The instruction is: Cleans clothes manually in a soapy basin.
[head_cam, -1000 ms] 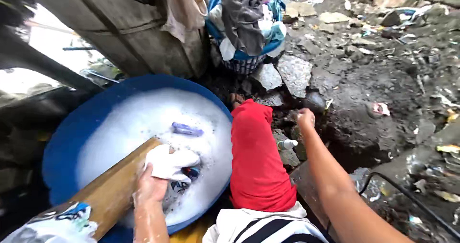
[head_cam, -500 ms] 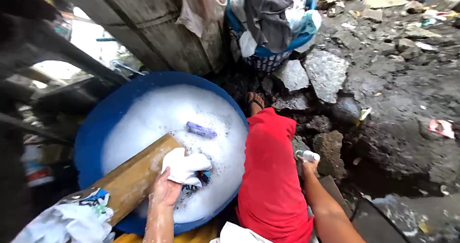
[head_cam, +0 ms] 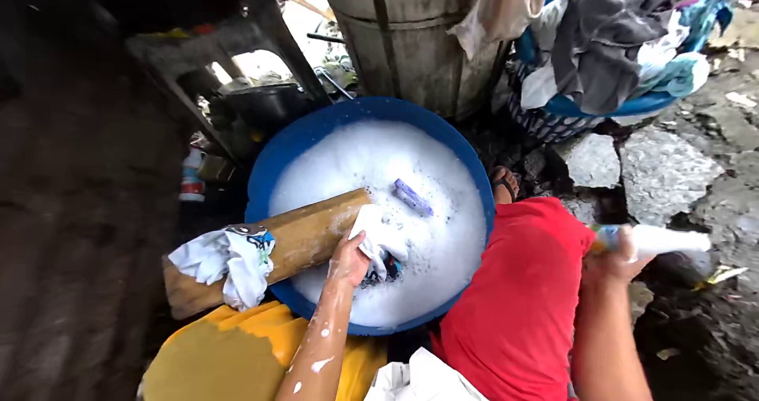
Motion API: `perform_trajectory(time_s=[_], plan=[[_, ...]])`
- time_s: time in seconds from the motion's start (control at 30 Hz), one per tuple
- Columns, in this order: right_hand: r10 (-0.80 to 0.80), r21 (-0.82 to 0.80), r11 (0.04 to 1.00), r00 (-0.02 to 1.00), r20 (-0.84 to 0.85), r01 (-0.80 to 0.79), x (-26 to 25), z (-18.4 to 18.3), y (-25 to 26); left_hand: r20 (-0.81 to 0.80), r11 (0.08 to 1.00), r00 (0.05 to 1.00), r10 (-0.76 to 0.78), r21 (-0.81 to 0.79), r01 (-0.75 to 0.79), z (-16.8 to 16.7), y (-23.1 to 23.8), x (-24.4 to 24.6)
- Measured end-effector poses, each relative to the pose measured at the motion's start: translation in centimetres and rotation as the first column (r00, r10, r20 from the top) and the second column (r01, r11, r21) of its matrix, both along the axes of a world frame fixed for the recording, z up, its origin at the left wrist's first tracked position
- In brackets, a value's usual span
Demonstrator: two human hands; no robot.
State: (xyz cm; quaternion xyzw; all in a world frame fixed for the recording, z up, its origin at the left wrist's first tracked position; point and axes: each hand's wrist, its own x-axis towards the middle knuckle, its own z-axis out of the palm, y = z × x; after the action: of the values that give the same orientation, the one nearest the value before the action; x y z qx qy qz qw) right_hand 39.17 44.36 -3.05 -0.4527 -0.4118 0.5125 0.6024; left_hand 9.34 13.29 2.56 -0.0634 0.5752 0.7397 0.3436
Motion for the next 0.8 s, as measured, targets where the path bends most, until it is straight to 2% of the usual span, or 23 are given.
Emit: perform_trajectory(time_s=[0.1, 0.17, 0.2, 0.27, 0.33, 0.4, 0.47, 0.53, 0.63, 0.7, 0.8], plan=[[0.227, 0.161, 0.965, 0.967, -0.120, -0.206, -4.0, 8.1, 2.5, -0.016, 0.998, 1.000, 0.001, 0.063, 0.000, 0.5, -0.1, 0.0], [0.379, 0.204, 0.911, 0.923, -0.064, -0.359, -7.5, 13.7, 2.1, -0.020, 0.997, 1.000, -0.002, 0.081, 0.004, 0.8, -0.1, -0.1], [0.482, 0.236, 0.852, 0.876, -0.003, -0.468, -9.2, 16.1, 1.7, -0.022, 0.996, 1.000, -0.010, 0.090, 0.011, 0.9, -0.1, -0.2], [0.666, 0.280, 0.674, 0.726, 0.172, -0.684, -13.0, 19.9, 0.4, -0.037, 0.993, 0.999, -0.038, 0.108, 0.041, 1.1, -0.1, -0.4], [0.741, 0.240, 0.494, 0.550, 0.386, -0.835, -17.0, 22.0, -2.0, -0.067, 0.988, 0.996, -0.063, 0.138, 0.072, 1.0, -0.1, -0.6], [0.720, 0.184, 0.347, 0.387, 0.576, -0.920, -20.7, 22.2, -4.6, -0.073, 0.985, 0.995, -0.063, 0.154, 0.074, 1.1, -0.1, -0.8], [0.617, 0.123, 0.245, 0.253, 0.745, -0.962, -23.6, 20.9, -6.5, -0.055, 0.986, 0.998, -0.044, 0.158, 0.052, 1.1, -0.1, -1.0], [0.470, 0.026, 0.232, 0.135, 0.872, -0.972, -25.3, 18.9, -8.1, -0.024, 0.986, 1.000, -0.019, 0.168, 0.022, 1.2, -0.2, -1.2], [0.264, -0.135, 0.240, -0.069, 0.962, -0.961, -26.4, 17.4, -10.5, 0.026, 0.988, 1.000, -0.009, 0.156, 0.005, 1.8, -0.4, -1.2], [0.148, -0.177, 0.233, -0.145, 0.978, -0.956, -26.6, 17.5, -11.6, 0.049, 0.989, 0.999, -0.009, 0.146, 0.001, 2.0, -0.4, -1.3], [0.008, -0.124, 0.207, -0.125, 0.992, -0.970, -26.8, 16.9, -12.0, 0.058, 0.988, 0.998, -0.007, 0.153, -0.002, 1.7, -0.6, -1.5]])
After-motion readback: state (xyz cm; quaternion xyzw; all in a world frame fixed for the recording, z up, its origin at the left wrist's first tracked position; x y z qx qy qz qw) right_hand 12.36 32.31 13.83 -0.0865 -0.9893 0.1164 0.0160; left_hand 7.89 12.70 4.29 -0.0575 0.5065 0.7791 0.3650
